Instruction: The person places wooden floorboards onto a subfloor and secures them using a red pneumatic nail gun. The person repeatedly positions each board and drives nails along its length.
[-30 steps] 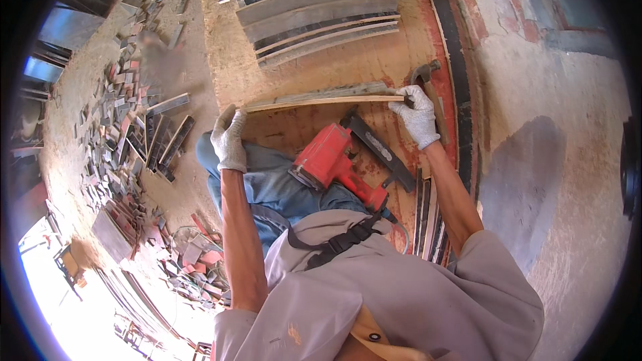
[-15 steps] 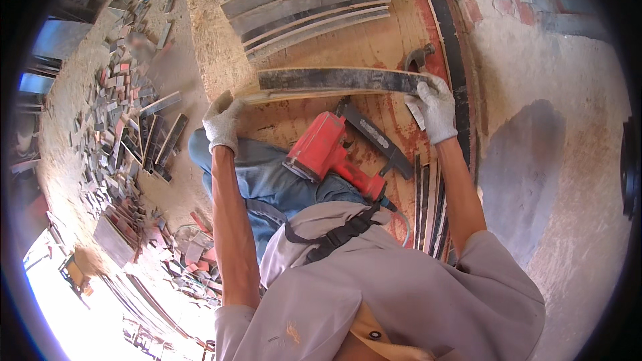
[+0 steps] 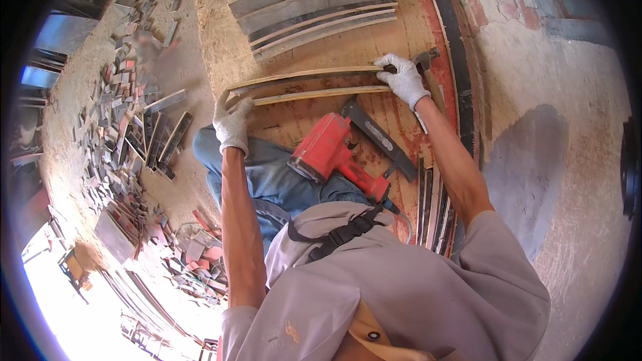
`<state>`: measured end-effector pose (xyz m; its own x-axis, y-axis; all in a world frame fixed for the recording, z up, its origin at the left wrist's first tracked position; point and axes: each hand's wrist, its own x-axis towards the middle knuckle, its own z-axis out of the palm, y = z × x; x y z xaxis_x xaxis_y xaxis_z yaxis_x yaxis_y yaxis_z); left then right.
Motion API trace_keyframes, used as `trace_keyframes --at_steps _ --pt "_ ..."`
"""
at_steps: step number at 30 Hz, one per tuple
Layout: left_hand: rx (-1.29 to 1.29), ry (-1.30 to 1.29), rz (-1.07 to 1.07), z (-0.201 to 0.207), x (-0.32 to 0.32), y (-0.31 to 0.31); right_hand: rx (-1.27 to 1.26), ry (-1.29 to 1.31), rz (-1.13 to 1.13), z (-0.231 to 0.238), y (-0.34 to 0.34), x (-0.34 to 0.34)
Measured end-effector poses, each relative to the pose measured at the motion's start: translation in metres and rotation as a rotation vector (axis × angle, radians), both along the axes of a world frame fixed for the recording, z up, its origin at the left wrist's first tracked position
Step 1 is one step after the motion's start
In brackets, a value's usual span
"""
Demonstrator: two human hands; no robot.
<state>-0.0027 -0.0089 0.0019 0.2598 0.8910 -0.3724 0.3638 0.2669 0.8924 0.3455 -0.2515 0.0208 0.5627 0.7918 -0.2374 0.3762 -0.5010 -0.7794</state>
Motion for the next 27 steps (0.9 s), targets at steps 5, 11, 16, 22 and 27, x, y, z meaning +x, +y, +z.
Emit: trace_keyframes --at_steps 5,11,16,22,27 --pt "-0.073 -0.008 0.057 0.008 0.009 -0.006 0.097 -0.067 -0.07 0.006 -0.041 -0.015" --pt "-0.009 0.008 0.053 -0.012 -0.004 0.001 -0.031 -0.302 -0.023 0.015 -0.063 -0.044" --pt "-0.066 0.017 0.064 -0.004 0.006 0.004 0.134 -0.116 -0.146 0.007 -0.066 -0.039" --pt "-0.026 0.003 0.178 -0.009 0.018 0.025 0.213 0.276 -0.309 0.011 -0.062 -0.046" --pt "-0.105 -0.063 0.236 -0.007 0.022 0.023 0.282 0.435 -0.508 0.016 -0.056 -0.053"
